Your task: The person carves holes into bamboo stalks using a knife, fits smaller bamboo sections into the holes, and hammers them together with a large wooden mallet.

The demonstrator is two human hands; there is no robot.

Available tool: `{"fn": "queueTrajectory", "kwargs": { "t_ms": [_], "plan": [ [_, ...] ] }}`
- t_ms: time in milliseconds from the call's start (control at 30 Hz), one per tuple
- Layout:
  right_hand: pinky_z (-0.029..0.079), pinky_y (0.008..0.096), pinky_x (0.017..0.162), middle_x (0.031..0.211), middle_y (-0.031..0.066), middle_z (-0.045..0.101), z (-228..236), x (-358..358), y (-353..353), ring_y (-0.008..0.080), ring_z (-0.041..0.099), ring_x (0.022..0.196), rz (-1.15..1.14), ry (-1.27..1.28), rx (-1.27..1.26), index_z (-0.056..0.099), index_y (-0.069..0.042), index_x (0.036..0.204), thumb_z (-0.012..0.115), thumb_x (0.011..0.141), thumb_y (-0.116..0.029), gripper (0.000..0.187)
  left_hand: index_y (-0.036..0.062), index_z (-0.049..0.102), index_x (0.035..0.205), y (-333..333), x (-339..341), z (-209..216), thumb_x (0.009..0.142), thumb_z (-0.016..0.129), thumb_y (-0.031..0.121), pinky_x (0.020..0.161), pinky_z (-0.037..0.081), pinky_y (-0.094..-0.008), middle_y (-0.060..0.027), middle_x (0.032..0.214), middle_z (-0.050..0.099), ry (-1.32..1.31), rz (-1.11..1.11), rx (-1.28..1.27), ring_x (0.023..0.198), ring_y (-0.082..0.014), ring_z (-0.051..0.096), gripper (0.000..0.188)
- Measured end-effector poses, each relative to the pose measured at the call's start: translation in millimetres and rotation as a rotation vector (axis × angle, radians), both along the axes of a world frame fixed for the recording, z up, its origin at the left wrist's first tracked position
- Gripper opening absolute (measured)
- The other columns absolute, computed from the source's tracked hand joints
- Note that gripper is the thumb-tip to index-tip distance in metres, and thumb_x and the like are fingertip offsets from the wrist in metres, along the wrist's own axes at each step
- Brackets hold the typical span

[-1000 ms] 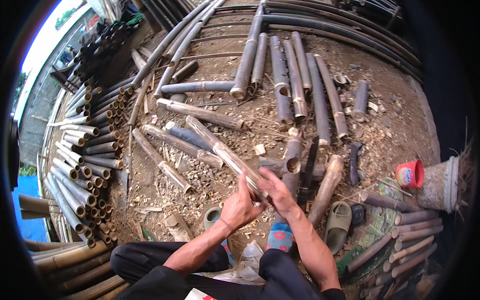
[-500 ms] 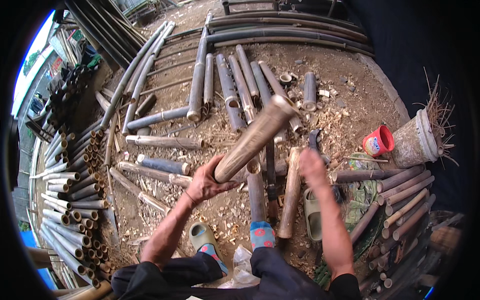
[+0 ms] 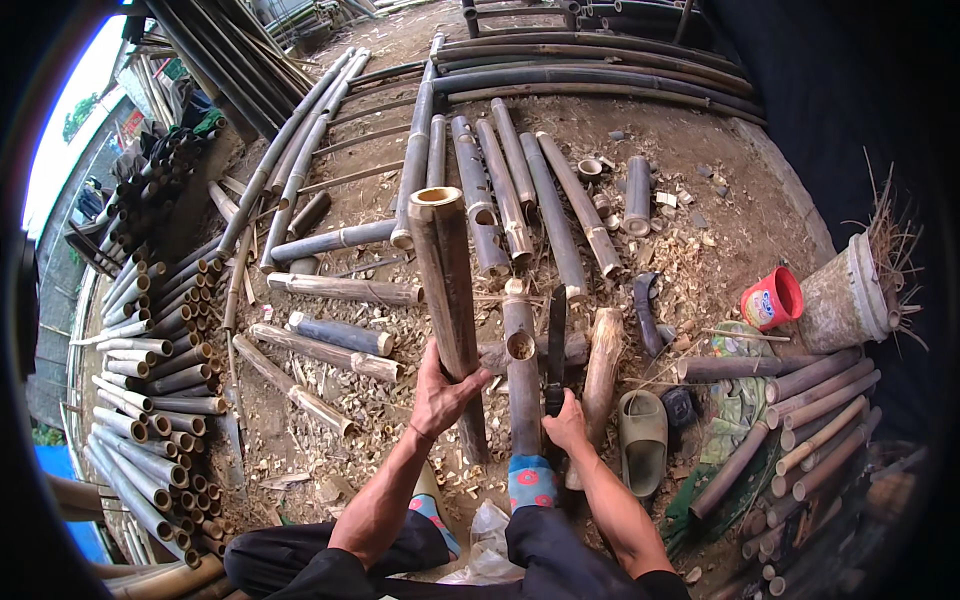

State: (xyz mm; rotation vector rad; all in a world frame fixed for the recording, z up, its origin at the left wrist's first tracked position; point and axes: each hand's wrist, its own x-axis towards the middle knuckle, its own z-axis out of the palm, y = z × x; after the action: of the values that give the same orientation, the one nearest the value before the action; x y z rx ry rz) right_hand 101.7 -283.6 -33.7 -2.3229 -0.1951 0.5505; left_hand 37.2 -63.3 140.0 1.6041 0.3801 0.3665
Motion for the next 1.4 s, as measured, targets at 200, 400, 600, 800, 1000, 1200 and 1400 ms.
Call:
{"fn": "queueTrajectory", "kwargs": {
  "t_ms": [200,400,600,800,1000,1200,1400],
  "plan": [
    [0.042,0.0456,0.100,0.122,0.0289,0.053,18,12,-21,0.0403,0.051,0.117,-0.177,0.001,-0.078,0.046,0.003,0.127,0.061,0.072,-0.024,0.063,0.0024,0.061,0.094,1,-13,23,0.075,0.080,0.015,0.063,0.050,-0.0270,-0.0018,0.080,0.063,0.100,0.191,-0.125,0.072,-0.0106,0.061,0.030],
    [0.047,0.0297,0.066,0.086,0.0053,0.057,92,-12,-41,0.0136,0.053,0.073,-0.164,0.067,0.439,0.052,-0.002,0.117,0.069,0.083,-0.020,0.042,0.0055,0.047,0.109,10,-60,73,0.081,0.064,0.023,0.087,0.046,-0.0391,-0.0092,0.089,0.057,-0.583,0.188,-0.104,0.084,-0.0221,0.058,0.037],
    [0.044,0.0214,0.061,0.080,-0.0009,0.056,147,-9,-84,0.0056,0.053,0.069,-0.150,0.027,0.535,0.052,0.001,0.123,0.060,0.082,-0.002,0.041,0.0132,0.043,0.101,-21,-54,74,0.075,0.079,0.036,0.084,0.046,-0.0449,-0.0057,0.087,0.055,-0.541,0.176,-0.167,0.082,-0.0215,0.057,0.050],
    [0.043,0.0215,0.052,0.075,0.0011,0.055,159,-6,-83,0.0076,0.052,0.058,-0.137,0.042,0.531,0.054,0.004,0.125,0.056,0.093,-0.015,0.038,0.0108,0.044,0.106,-20,-68,70,0.079,0.069,0.033,0.085,0.045,-0.0446,-0.0057,0.090,0.054,-0.491,0.120,-0.153,0.085,-0.0215,0.057,0.043],
    [0.043,0.0228,0.054,0.072,0.0004,0.054,158,-8,-80,0.0078,0.053,0.059,-0.189,0.073,0.560,0.058,0.001,0.123,0.058,0.092,-0.015,0.035,0.0131,0.042,0.104,-30,-76,67,0.076,0.075,0.036,0.084,0.045,-0.0458,-0.0045,0.088,0.054,-0.442,0.191,-0.194,0.083,-0.0220,0.056,0.049],
    [0.043,0.0227,0.054,0.070,0.0008,0.055,156,-9,-85,0.0077,0.052,0.059,-0.173,0.101,0.528,0.059,0.000,0.123,0.059,0.093,-0.015,0.034,0.0097,0.045,0.110,-29,-81,62,0.081,0.064,0.033,0.087,0.044,-0.0447,-0.0061,0.094,0.054,-0.503,0.091,-0.133,0.088,-0.0214,0.055,0.042],
    [0.044,0.0230,0.055,0.071,0.0010,0.056,157,-9,-87,0.0074,0.053,0.060,-0.113,0.138,0.426,0.060,-0.003,0.123,0.058,0.093,-0.015,0.033,0.0094,0.044,0.110,-29,-84,58,0.081,0.065,0.032,0.086,0.045,-0.0447,-0.0063,0.094,0.054,-0.525,0.098,-0.115,0.087,-0.0215,0.055,0.043]
  ]
}}
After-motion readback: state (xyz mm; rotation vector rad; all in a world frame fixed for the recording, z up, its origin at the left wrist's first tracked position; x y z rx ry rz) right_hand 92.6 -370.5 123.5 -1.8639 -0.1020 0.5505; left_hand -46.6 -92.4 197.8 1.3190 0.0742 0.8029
